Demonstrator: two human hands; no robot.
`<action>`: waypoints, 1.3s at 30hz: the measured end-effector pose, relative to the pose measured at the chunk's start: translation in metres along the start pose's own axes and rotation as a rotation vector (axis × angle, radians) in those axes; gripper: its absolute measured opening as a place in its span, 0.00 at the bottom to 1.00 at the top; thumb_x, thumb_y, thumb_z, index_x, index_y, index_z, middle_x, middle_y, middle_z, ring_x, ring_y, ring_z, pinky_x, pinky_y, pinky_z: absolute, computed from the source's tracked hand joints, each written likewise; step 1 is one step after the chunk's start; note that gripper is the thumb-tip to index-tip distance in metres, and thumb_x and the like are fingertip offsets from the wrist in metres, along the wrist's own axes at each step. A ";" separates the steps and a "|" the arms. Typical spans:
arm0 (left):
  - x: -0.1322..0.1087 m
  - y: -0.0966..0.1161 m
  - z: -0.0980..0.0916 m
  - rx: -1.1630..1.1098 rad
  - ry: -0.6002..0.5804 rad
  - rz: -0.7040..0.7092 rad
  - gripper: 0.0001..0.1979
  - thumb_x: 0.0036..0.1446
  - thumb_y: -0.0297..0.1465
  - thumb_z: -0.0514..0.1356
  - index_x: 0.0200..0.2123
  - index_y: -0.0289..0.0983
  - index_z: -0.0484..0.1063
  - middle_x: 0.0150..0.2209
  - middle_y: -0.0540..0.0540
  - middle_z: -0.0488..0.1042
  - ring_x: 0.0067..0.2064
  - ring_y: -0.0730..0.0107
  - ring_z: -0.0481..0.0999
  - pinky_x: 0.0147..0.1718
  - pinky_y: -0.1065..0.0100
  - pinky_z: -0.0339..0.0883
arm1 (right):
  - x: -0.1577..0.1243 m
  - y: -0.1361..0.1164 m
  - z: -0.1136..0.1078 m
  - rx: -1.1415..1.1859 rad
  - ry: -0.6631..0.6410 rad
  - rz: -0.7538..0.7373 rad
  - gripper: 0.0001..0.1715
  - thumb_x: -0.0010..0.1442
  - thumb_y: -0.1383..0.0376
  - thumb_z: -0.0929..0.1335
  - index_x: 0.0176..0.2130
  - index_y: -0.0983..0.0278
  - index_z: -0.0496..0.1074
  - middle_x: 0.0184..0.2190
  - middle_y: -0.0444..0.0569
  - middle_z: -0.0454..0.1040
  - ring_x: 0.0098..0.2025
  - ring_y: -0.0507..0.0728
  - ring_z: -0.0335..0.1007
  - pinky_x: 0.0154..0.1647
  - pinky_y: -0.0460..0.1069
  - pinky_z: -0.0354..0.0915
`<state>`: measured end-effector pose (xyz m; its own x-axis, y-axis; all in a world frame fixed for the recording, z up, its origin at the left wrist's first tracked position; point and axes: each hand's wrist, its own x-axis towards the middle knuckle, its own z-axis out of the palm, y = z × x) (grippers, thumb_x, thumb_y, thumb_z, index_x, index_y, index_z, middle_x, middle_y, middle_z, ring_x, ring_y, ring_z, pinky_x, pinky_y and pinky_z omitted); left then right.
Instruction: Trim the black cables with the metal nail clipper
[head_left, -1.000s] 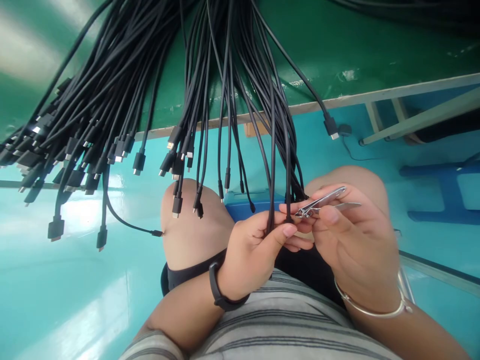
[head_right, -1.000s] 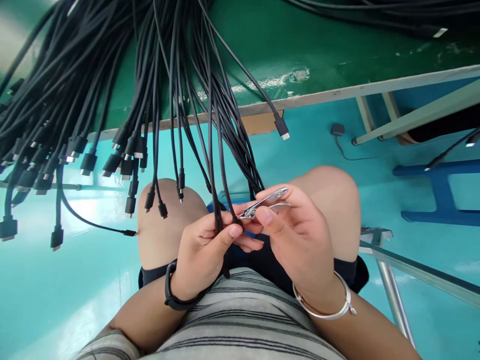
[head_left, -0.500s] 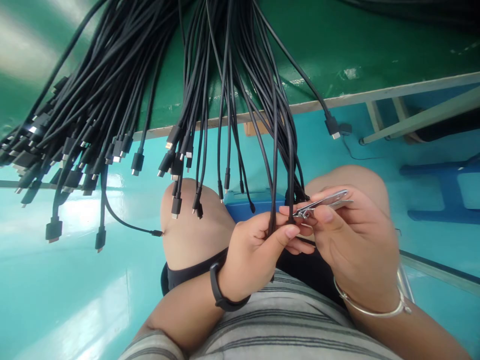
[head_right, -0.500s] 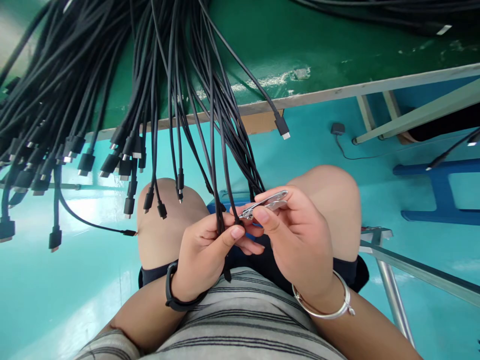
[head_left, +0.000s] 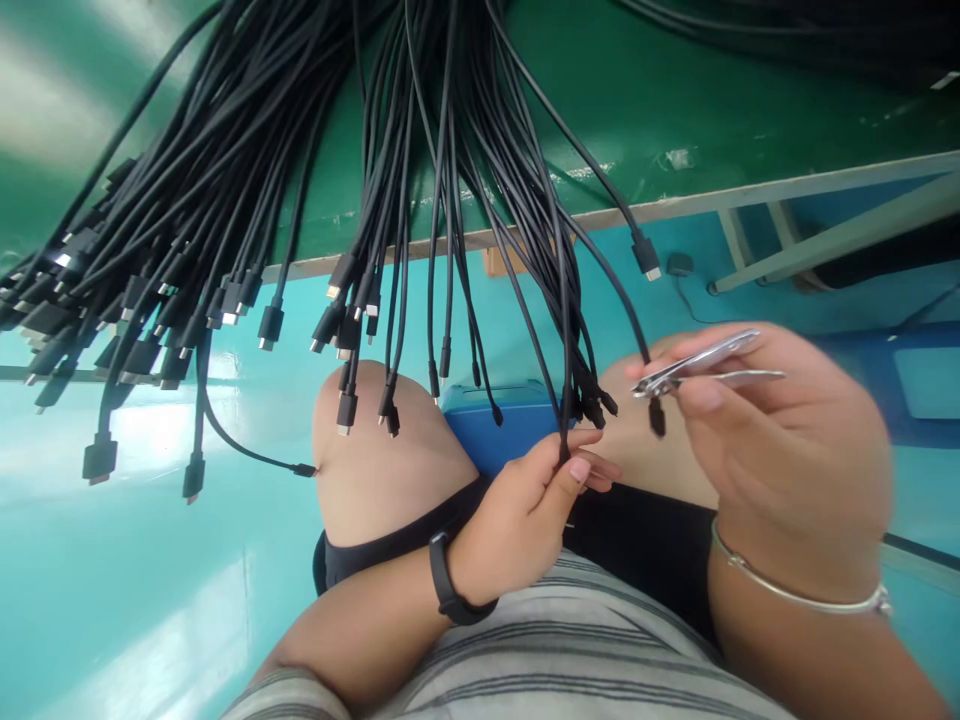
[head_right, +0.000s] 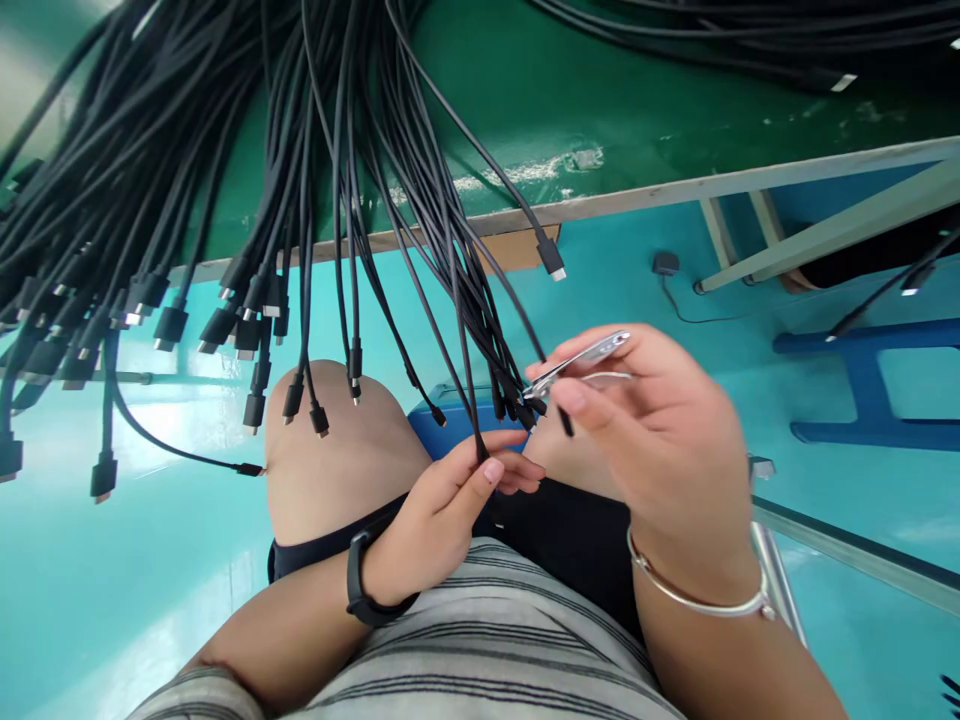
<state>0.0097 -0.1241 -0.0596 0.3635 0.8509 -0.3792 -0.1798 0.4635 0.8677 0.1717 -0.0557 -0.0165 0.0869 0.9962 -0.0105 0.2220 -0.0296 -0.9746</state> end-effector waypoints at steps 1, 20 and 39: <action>0.000 0.000 -0.001 0.007 -0.018 -0.013 0.20 0.69 0.39 0.48 0.57 0.35 0.65 0.45 0.40 0.78 0.45 0.64 0.79 0.48 0.61 0.71 | 0.002 0.001 -0.002 -0.137 0.075 -0.041 0.04 0.58 0.64 0.72 0.37 0.58 0.75 0.35 0.46 0.77 0.40 0.60 0.77 0.42 0.57 0.73; 0.001 0.021 -0.008 -0.297 0.045 0.102 0.07 0.65 0.34 0.57 0.38 0.36 0.65 0.35 0.45 0.80 0.32 0.71 0.80 0.35 0.69 0.72 | -0.030 -0.004 0.027 0.583 -0.180 0.332 0.03 0.61 0.65 0.70 0.39 0.58 0.75 0.32 0.45 0.76 0.27 0.54 0.71 0.19 0.49 0.69; -0.005 0.018 -0.005 -0.191 0.201 0.080 0.08 0.60 0.35 0.63 0.35 0.37 0.69 0.33 0.46 0.83 0.30 0.68 0.83 0.31 0.69 0.77 | -0.036 0.000 0.027 0.553 -0.211 0.328 0.05 0.62 0.66 0.70 0.40 0.58 0.74 0.34 0.48 0.79 0.31 0.58 0.76 0.21 0.50 0.73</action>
<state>0.0003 -0.1185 -0.0434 0.1562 0.9096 -0.3850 -0.3762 0.4152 0.8283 0.1421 -0.0893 -0.0217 -0.1384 0.9392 -0.3142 -0.3179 -0.3426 -0.8840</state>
